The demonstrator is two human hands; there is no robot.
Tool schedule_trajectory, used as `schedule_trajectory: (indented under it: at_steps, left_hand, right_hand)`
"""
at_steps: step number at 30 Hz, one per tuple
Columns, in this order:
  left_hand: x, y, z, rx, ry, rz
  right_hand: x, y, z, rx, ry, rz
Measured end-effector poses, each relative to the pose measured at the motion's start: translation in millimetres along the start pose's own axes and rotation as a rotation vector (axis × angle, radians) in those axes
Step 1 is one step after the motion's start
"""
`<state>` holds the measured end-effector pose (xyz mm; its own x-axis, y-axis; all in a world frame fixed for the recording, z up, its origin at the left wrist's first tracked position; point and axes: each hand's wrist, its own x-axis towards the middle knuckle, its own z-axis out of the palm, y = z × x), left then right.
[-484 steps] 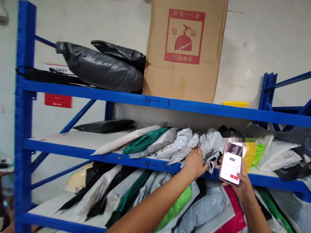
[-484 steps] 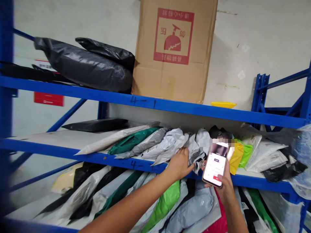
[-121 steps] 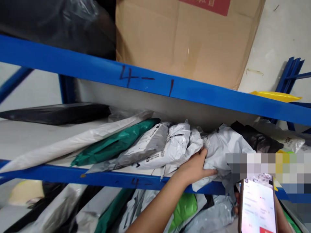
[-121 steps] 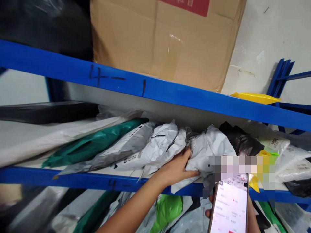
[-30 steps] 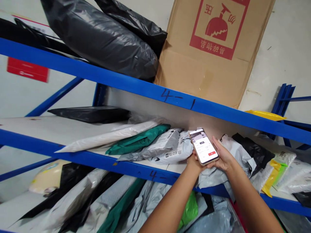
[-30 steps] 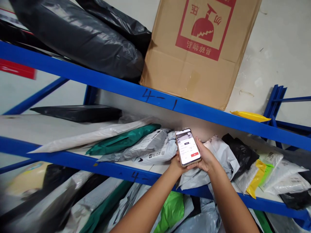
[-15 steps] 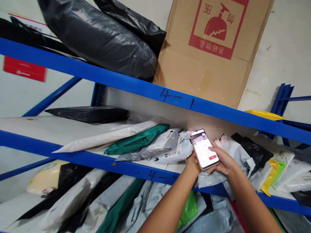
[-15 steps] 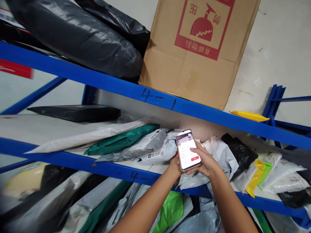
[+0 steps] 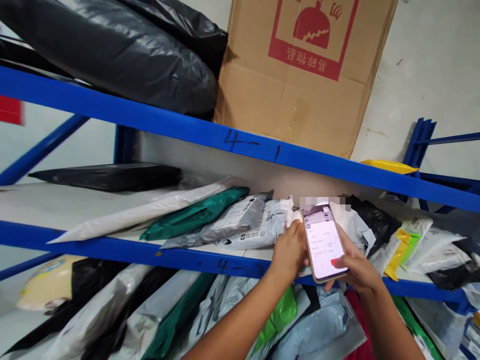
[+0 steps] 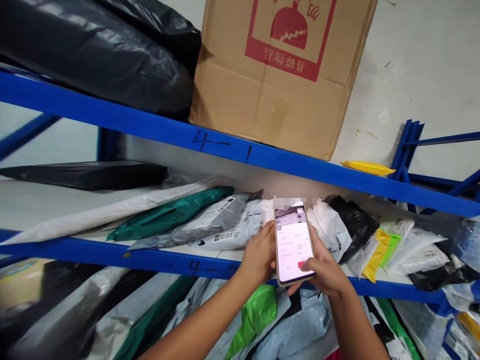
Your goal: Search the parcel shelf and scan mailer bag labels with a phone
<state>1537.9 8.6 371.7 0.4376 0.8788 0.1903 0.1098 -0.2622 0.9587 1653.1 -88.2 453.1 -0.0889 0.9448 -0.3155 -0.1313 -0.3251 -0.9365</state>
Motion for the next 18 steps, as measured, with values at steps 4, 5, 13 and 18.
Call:
schedule_trajectory:
  at_steps: [4,5,13,18]
  left_hand:
    - [-23.7,-3.5,-21.7,0.793,0.272,0.254]
    - [-24.0,-5.6,-26.1,0.889,0.313,0.179]
    - [-0.1,-3.5,-24.1,0.839,0.038,-0.044]
    - [-2.6,8.0,-6.6,0.627,0.003,-0.048]
  right_hand:
    - [-36.0,0.1,6.3,0.127,0.180,-0.029]
    - [-44.7,0.9,7.3,0.187,0.198,-0.035]
    - [-76.5,15.7,3.5,0.339,0.242,-0.014]
    - [-64.3,15.4,15.4,0.317,0.236,-0.021]
